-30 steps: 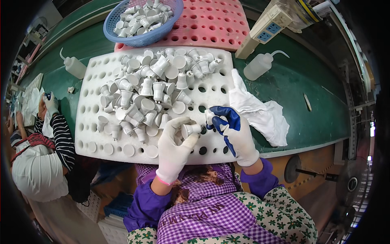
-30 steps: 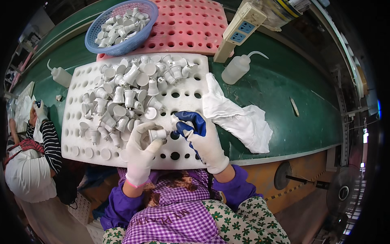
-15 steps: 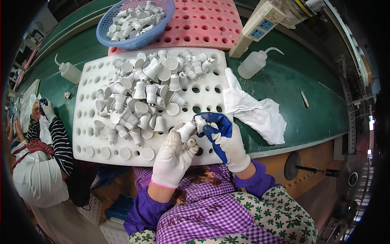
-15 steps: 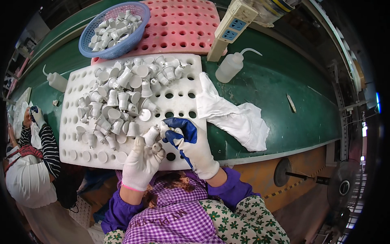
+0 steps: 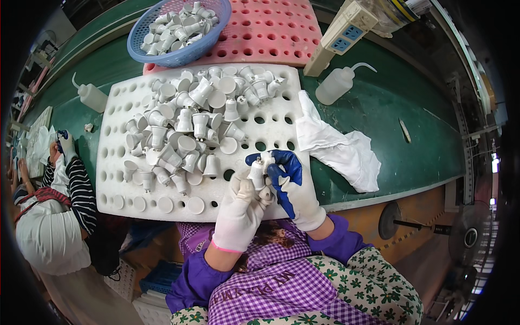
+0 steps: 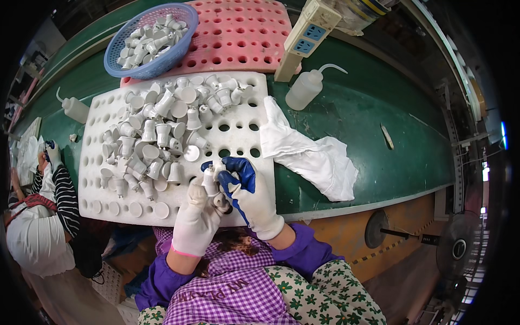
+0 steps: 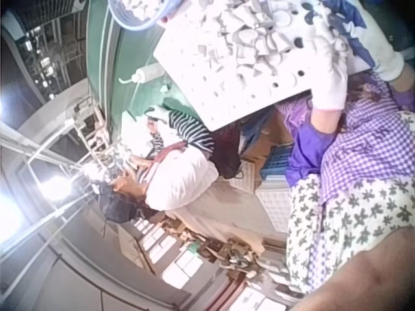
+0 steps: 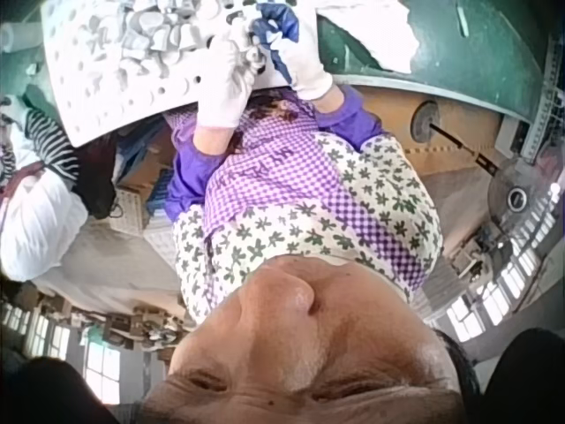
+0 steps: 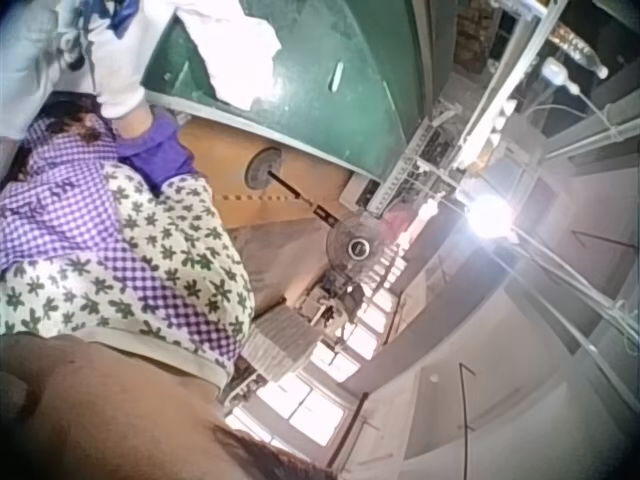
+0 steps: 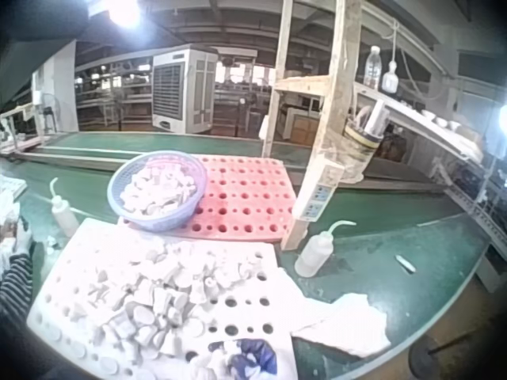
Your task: The person assembles small white plastic components by hand, fitting white caps onto plastic housings and placing the assembled fixtures into an assembly tray.
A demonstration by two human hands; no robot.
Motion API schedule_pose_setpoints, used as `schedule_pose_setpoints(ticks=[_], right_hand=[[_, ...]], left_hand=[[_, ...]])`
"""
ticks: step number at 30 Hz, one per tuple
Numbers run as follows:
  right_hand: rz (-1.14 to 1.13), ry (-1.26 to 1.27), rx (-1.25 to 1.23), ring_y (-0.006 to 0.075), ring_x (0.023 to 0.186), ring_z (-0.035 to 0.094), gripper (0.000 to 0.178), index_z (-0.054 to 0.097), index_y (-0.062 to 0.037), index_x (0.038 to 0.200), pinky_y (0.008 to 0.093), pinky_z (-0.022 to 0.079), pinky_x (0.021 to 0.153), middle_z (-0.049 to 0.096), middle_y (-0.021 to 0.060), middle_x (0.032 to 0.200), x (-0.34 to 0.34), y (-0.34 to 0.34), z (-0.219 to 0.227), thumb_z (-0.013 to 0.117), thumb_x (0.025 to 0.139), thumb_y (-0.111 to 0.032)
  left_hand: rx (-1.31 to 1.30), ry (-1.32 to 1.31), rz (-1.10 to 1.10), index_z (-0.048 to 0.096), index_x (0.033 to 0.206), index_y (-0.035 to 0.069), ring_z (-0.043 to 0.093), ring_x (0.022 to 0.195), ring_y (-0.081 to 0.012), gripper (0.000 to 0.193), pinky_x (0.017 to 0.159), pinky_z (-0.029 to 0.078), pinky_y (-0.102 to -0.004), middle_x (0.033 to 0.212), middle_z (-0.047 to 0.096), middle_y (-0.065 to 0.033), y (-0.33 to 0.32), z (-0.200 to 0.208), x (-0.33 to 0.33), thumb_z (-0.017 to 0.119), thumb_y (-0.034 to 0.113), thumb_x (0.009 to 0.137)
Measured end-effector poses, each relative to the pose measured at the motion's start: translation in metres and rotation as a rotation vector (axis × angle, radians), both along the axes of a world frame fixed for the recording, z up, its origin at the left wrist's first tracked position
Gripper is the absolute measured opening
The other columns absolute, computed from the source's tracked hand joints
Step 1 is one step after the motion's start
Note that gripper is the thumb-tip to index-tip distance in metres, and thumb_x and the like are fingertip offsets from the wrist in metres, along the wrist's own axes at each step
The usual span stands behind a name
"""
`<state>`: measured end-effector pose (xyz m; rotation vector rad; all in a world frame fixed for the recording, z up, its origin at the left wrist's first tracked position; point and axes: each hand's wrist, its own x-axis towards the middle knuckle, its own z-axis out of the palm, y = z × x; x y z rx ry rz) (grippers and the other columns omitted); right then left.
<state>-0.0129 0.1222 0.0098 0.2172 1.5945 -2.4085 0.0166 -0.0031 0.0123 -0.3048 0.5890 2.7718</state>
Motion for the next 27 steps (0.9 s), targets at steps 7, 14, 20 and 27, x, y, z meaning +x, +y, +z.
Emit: schedule_pose_setpoints(ticks=[7,14,20,27], right_hand=[[-0.152,0.093,0.103,0.0065,0.086,0.055,0.026,0.054,0.0008,0.11,0.0208,0.046,0.075,0.061,0.002,0.097,0.006,-0.022,0.004,0.063,0.087,-0.006],[-0.134,0.061,0.021,0.0045,0.075,0.055,0.017,0.056,-0.0012,0.102,0.0166,0.045,0.064,0.062,0.0018,0.09,-0.001,-0.014,0.024,0.063,0.086,-0.003],[0.019,0.093,-0.164,0.0098,0.084,0.059,0.019,0.056,0.0006,0.102,0.0219,0.048,0.073,0.065,0.013,0.105,-0.002,0.001,0.019,0.062,0.085,-0.003],[-0.024,0.1,-0.161,0.0083,0.082,0.057,0.019,0.056,0.0001,0.103,0.0211,0.047,0.073,0.064,0.0091,0.101,-0.001,0.0,0.015,0.062,0.085,-0.004]], left_hand=[[-1.39,0.458,0.37,0.05,0.113,0.0,0.054,0.083,-0.0164,0.029,0.068,0.046,-0.0264,0.103,0.053,-0.0073,0.004,-0.029,-0.006,0.061,0.014,0.09],[-0.776,0.35,0.178,0.046,0.122,0.003,0.058,0.089,-0.0238,0.038,0.082,0.047,-0.0335,0.11,0.054,-0.0127,-0.001,-0.016,-0.007,0.055,0.025,0.093],[0.484,0.003,-0.266,0.038,0.129,0.001,0.055,0.083,-0.0197,0.048,0.076,0.047,-0.0338,0.106,0.053,-0.0156,-0.011,-0.009,0.004,0.037,0.039,0.099],[0.223,0.067,-0.131,0.04,0.126,-0.001,0.054,0.084,-0.0171,0.045,0.075,0.046,-0.0303,0.108,0.054,-0.014,-0.008,-0.001,0.0,0.052,0.029,0.095]])
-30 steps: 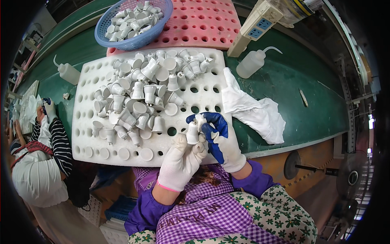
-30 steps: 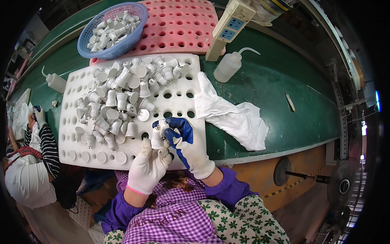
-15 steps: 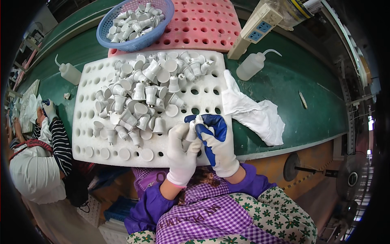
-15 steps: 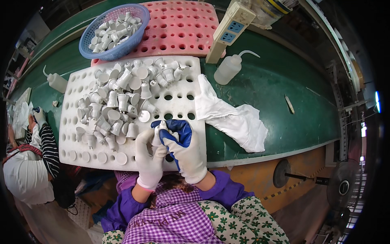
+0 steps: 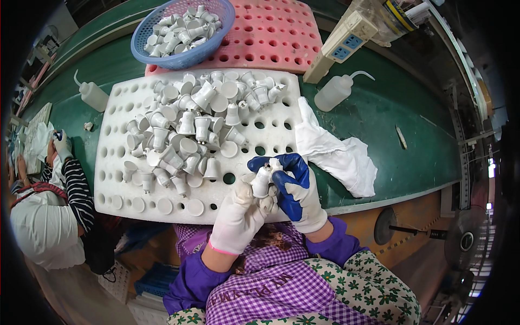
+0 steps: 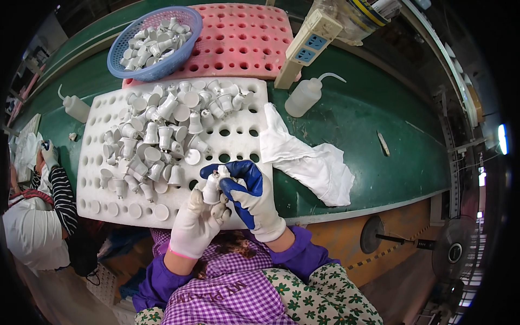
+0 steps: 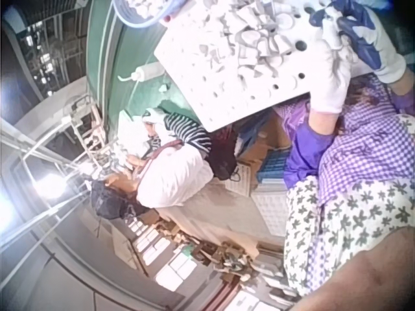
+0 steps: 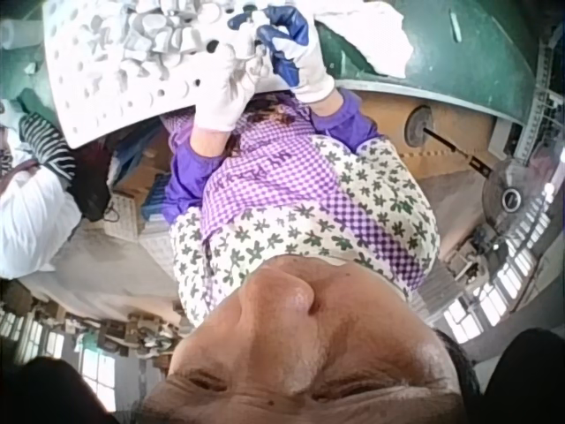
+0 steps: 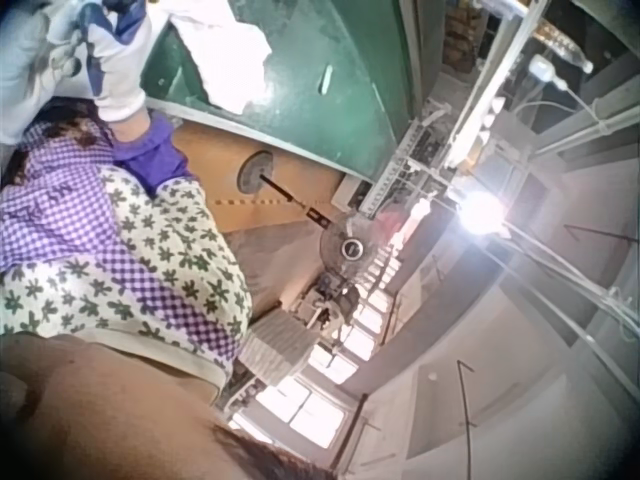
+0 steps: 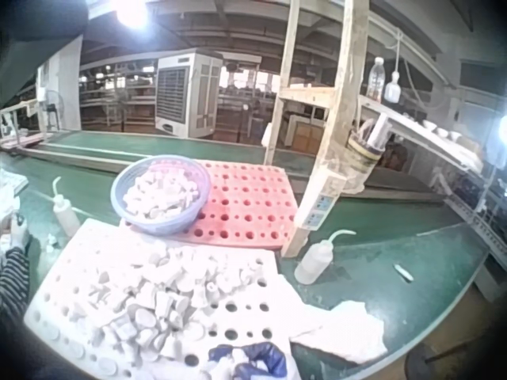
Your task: The person assembles small white plastic components by hand, fitting white caps onto plastic housings and placing the assembled fixtures into an assembly tray.
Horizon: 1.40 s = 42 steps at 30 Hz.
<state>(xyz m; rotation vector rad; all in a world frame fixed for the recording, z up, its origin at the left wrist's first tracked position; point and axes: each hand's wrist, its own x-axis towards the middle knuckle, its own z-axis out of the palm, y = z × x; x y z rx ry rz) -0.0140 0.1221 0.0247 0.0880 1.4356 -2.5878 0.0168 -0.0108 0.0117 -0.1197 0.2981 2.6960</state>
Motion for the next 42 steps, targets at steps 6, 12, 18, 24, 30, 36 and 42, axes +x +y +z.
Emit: schedule_pose_setpoints(ticks=[6,12,18,24,30,36,42], right_hand=[[-0.067,0.01,0.136,0.0061,0.08,0.054,0.018,0.056,-0.0009,0.104,0.0199,0.046,0.072,0.063,0.0049,0.099,0.001,-0.006,0.003,0.061,0.087,-0.003],[-0.156,-0.03,0.033,0.0074,0.084,0.057,0.019,0.055,-0.0006,0.106,0.0196,0.046,0.073,0.063,0.0057,0.1,0.003,-0.014,-0.005,0.06,0.088,-0.003],[-0.031,-0.017,-0.079,0.0109,0.085,0.06,0.019,0.054,0.0003,0.107,0.0212,0.048,0.073,0.064,0.0132,0.105,-0.01,-0.009,0.009,0.058,0.088,-0.003],[0.066,-0.09,-0.1,0.0056,0.069,0.052,0.016,0.053,-0.0006,0.104,0.0181,0.045,0.062,0.064,0.0098,0.101,-0.012,-0.006,0.011,0.057,0.088,-0.004],[-0.04,0.007,0.266,0.003,0.064,0.05,0.015,0.056,-0.0002,0.1,0.0163,0.042,0.057,0.065,0.0054,0.094,-0.015,-0.01,0.002,0.061,0.087,-0.003],[-0.249,-0.003,0.249,0.0,0.065,0.049,0.017,0.057,-0.0007,0.103,0.0143,0.039,0.056,0.065,0.0029,0.095,-0.025,-0.008,-0.004,0.061,0.087,-0.002],[-0.266,0.112,0.411,-0.0007,0.06,0.041,0.015,0.062,-0.0002,0.099,0.0157,0.035,0.052,0.054,-0.005,0.075,-0.022,-0.009,-0.02,0.066,0.085,-0.006]], left_hand=[[-0.68,0.068,0.188,0.048,0.117,-0.001,0.054,0.081,-0.0156,0.035,0.072,0.046,-0.0287,0.104,0.055,-0.009,0.003,0.011,-0.001,0.061,0.017,0.09],[-1.6,0.616,0.688,0.054,0.104,-0.002,0.056,0.08,-0.0191,0.033,0.07,0.045,-0.0311,0.095,0.056,-0.0121,0.011,-0.007,-0.008,0.07,-0.001,0.075],[-0.087,0.021,-0.064,0.04,0.125,-0.004,0.06,0.086,-0.0192,0.053,0.08,0.05,-0.0316,0.105,0.057,-0.0124,-0.006,-0.005,-0.009,0.038,0.042,0.098],[0.206,-0.181,-0.085,0.041,0.124,-0.003,0.06,0.085,-0.0198,0.046,0.077,0.052,-0.0285,0.105,0.056,-0.0136,-0.011,0.003,-0.003,0.042,0.035,0.098],[-0.763,0.074,0.094,0.05,0.111,-0.001,0.053,0.07,-0.0098,0.037,0.062,0.045,-0.0221,0.087,0.057,-0.0045,-0.01,0.012,-0.017,0.059,0.03,0.092],[-1.349,0.245,0.259,0.053,0.11,-0.004,0.055,0.075,-0.0079,0.04,0.065,0.046,-0.0214,0.085,0.059,-0.003,-0.035,0.032,-0.094,0.067,0.023,0.085],[-2.124,1.073,0.825,0.056,0.112,0.001,0.055,0.102,-0.0266,0.044,0.088,0.045,-0.0389,0.105,0.059,-0.0154,-0.057,0.064,-0.179,0.068,0.017,0.073]])
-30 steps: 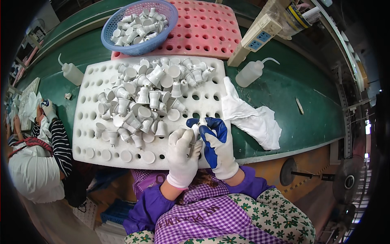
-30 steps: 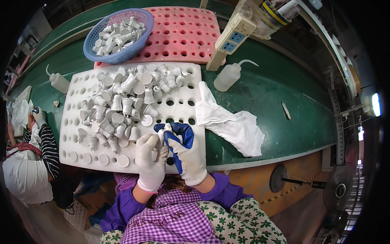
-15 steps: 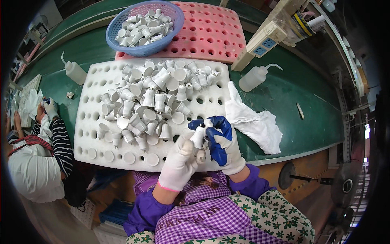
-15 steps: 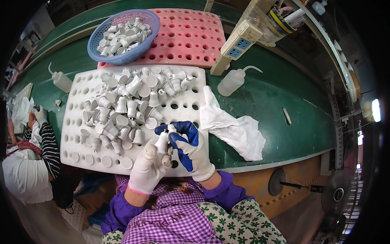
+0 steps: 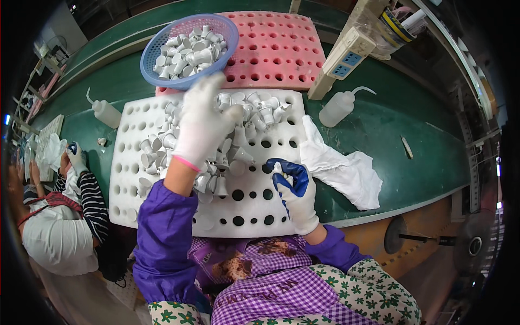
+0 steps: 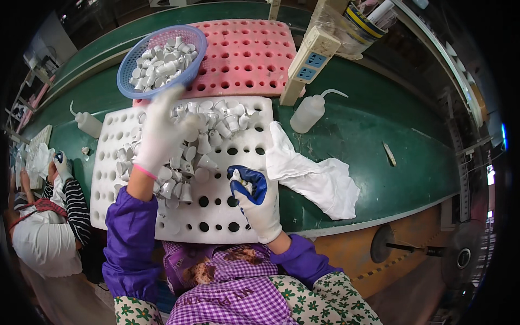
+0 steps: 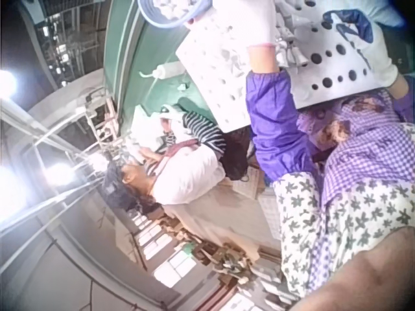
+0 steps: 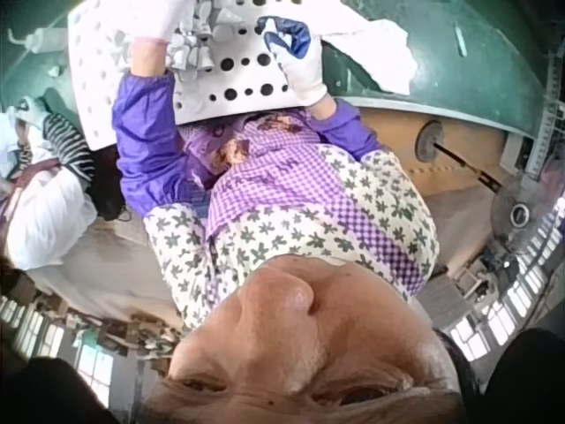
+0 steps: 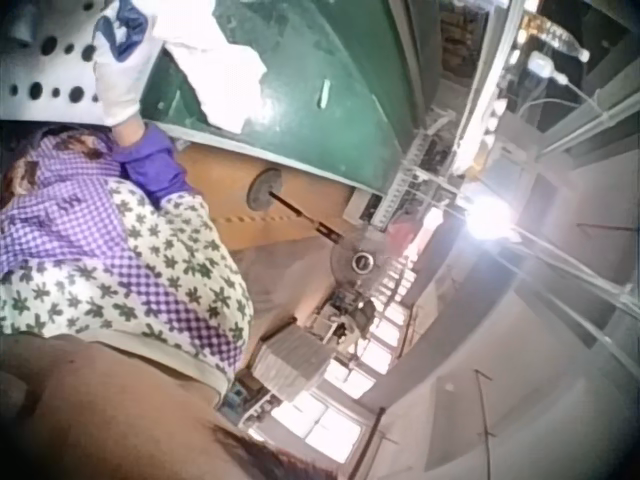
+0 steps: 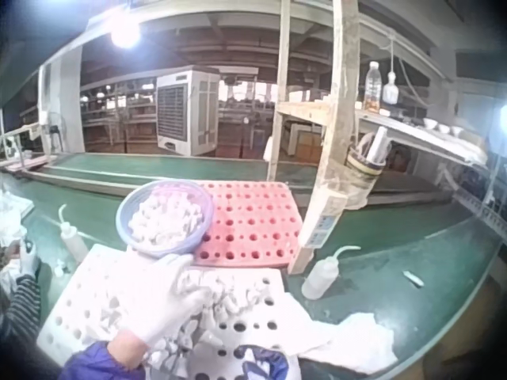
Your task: The person assembles small white plastic components by hand, fitting white caps onto plastic housings and placing the assembled fixtures into an assembly tray.
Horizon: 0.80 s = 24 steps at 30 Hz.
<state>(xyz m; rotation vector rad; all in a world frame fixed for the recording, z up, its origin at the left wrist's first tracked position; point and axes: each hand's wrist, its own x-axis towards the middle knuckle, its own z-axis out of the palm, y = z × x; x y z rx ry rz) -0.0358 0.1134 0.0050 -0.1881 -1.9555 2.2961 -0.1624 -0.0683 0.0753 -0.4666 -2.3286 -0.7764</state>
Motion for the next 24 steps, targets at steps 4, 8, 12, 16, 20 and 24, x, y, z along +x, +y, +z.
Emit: schedule_pose_setpoints(ticks=[4,8,12,16,20,24], right_hand=[[0.051,-0.018,-0.007,-0.0009,0.061,0.04,0.017,0.063,-0.0004,0.1,0.0157,0.035,0.053,0.052,-0.0062,0.074,-0.003,0.002,-0.001,0.067,0.085,-0.007],[0.08,-0.038,-0.02,-0.0001,0.065,0.045,0.018,0.063,-0.0003,0.101,0.0158,0.038,0.058,0.056,-0.0049,0.077,0.0,0.001,0.0,0.067,0.085,-0.007],[0.068,0.007,-0.03,0.0013,0.07,0.051,0.017,0.062,0.001,0.1,0.0162,0.042,0.062,0.063,0.0003,0.085,0.0,0.002,-0.005,0.065,0.086,-0.007],[0.059,0.022,-0.031,0.0046,0.075,0.055,0.017,0.059,0.0023,0.103,0.0192,0.046,0.068,0.064,0.0043,0.092,0.0,0.009,-0.007,0.063,0.087,-0.005],[0.093,-0.038,-0.126,0.0086,0.086,0.059,0.019,0.057,0.0028,0.106,0.0226,0.048,0.079,0.064,0.0068,0.1,0.001,0.008,0.007,0.06,0.089,-0.004],[0.163,-0.058,-0.209,0.0114,0.09,0.06,0.024,0.055,0.0034,0.112,0.0233,0.047,0.081,0.063,0.0095,0.106,-0.004,0.009,0.007,0.058,0.09,-0.006]], left_hand=[[-0.367,-0.249,0.142,0.063,0.102,0.004,0.054,0.099,-0.0325,0.036,0.088,0.041,-0.0437,0.097,0.062,-0.0147,0.026,-0.02,0.002,0.068,0.025,0.072],[-0.53,-0.298,0.18,0.064,0.085,0.008,0.055,0.092,-0.0304,0.021,0.082,0.042,-0.0428,0.081,0.063,-0.0097,0.033,-0.028,-0.017,0.065,0.026,0.075],[-0.492,-0.292,0.133,0.064,0.083,0.007,0.057,0.086,-0.0299,0.017,0.077,0.045,-0.0421,0.08,0.063,-0.0102,0.032,-0.015,-0.005,0.063,0.022,0.075],[0.184,-0.541,-0.048,0.062,0.1,0.001,0.059,0.083,-0.022,0.025,0.074,0.048,-0.0348,0.086,0.063,-0.0081,0.036,0.011,0.047,0.058,0.021,0.085],[1.3,-1.05,-0.474,0.047,0.126,0.0,0.059,0.086,-0.0149,0.043,0.073,0.05,-0.0287,0.098,0.06,-0.01,0.025,-0.015,0.1,0.053,0.028,0.094],[1.903,-1.112,-0.616,0.04,0.128,0.002,0.06,0.085,-0.0183,0.039,0.078,0.052,-0.0305,0.108,0.055,-0.0178,0.025,-0.05,0.133,0.049,0.024,0.097]])
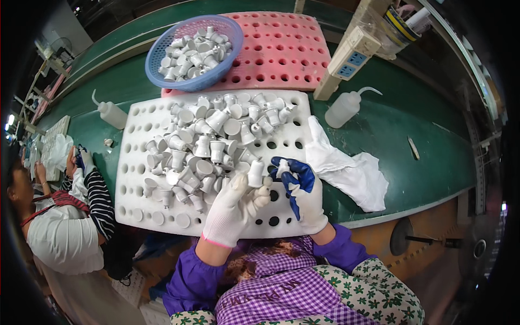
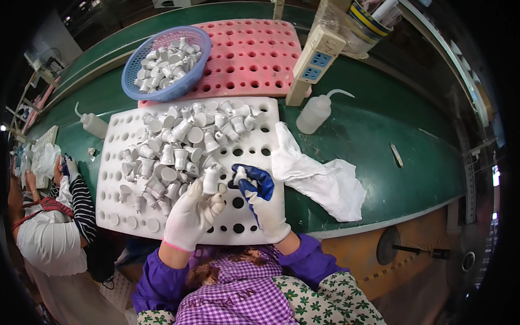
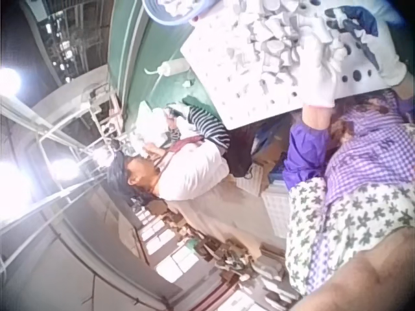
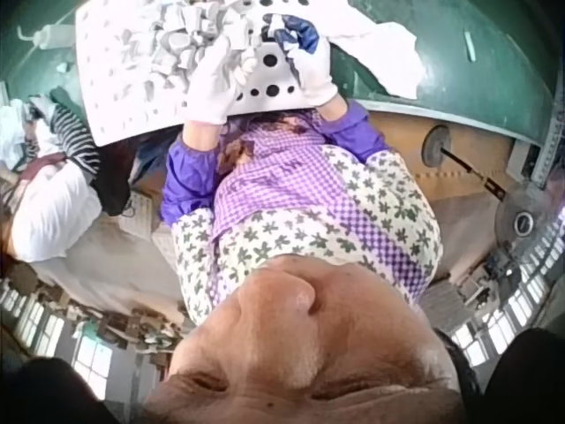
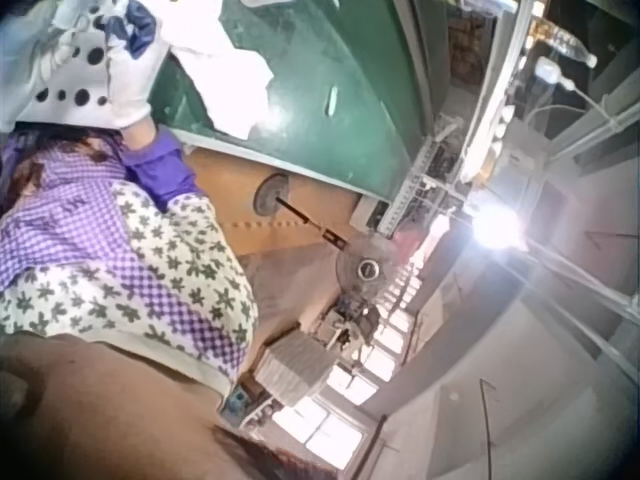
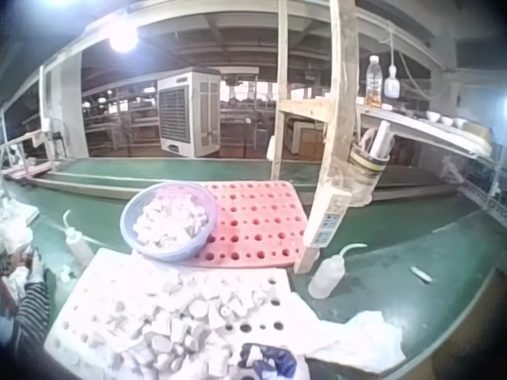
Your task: The person assembles small white plastic components by hand, fitting white caps onto plastic housings and placing the assembled fixtures into an assembly tray.
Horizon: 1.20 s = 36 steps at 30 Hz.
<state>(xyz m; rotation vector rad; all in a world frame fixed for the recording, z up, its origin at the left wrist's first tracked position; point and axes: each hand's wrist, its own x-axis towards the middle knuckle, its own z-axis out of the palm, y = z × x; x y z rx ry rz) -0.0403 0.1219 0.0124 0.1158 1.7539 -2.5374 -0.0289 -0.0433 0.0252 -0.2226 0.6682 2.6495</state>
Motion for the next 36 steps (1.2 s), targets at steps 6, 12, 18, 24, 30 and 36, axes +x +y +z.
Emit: schedule_pose_setpoints(ticks=[6,12,18,24,30,36], right_hand=[[0.06,0.014,-0.03,0.0167,0.097,0.06,0.022,0.054,0.005,0.11,0.027,0.047,0.088,0.061,0.0142,0.113,-0.003,0.0,0.003,0.056,0.091,-0.007],[0.11,-0.075,-0.065,0.0086,0.085,0.058,0.024,0.057,0.0012,0.11,0.0225,0.046,0.073,0.062,0.0038,0.099,0.002,0.003,0.002,0.06,0.09,-0.011],[0.193,-0.126,-0.102,0.0064,0.082,0.055,0.023,0.057,0.0006,0.108,0.0215,0.045,0.072,0.062,0.0034,0.098,0.003,0.001,0.006,0.06,0.091,-0.013],[0.197,-0.135,-0.102,0.007,0.089,0.056,0.02,0.058,0.0003,0.106,0.0221,0.045,0.079,0.064,0.0057,0.103,0.003,0.002,0.005,0.06,0.09,-0.013],[0.117,-0.092,0.039,0.0066,0.084,0.058,0.019,0.058,0.0007,0.105,0.021,0.047,0.074,0.064,0.0039,0.097,0.011,-0.011,0.018,0.062,0.089,-0.01],[0.171,-0.179,-0.115,0.0058,0.084,0.058,0.018,0.058,0.0008,0.104,0.0189,0.046,0.072,0.063,0.0029,0.093,0.006,0.003,0.013,0.062,0.089,-0.009]], left_hand=[[0.208,-0.085,0.04,0.04,0.124,-0.005,0.06,0.089,-0.0206,0.039,0.08,0.053,-0.0322,0.111,0.055,-0.0209,0.007,0.004,0.018,0.043,0.024,0.099],[0.184,-0.115,0.048,0.04,0.125,-0.006,0.059,0.09,-0.0192,0.041,0.081,0.051,-0.0324,0.111,0.055,-0.0198,0.012,0.006,0.026,0.043,0.025,0.099],[0.259,-0.127,0.007,0.042,0.124,-0.003,0.057,0.094,-0.0195,0.038,0.08,0.049,-0.0319,0.112,0.053,-0.0174,0.015,0.001,0.03,0.045,0.025,0.098],[0.318,-0.146,-0.026,0.043,0.12,0.001,0.054,0.094,-0.0173,0.034,0.079,0.048,-0.0302,0.111,0.053,-0.0147,0.019,-0.002,0.031,0.047,0.026,0.097],[-0.226,0.056,0.149,0.043,0.119,0.001,0.053,0.087,-0.0136,0.034,0.078,0.046,-0.0285,0.103,0.053,-0.0083,0.032,-0.007,0.033,0.048,0.027,0.097],[0.251,-0.106,-0.01,0.044,0.12,0.003,0.047,0.076,-0.014,0.033,0.069,0.043,-0.0282,0.098,0.053,-0.0103,0.03,-0.003,0.031,0.043,0.029,0.099]])
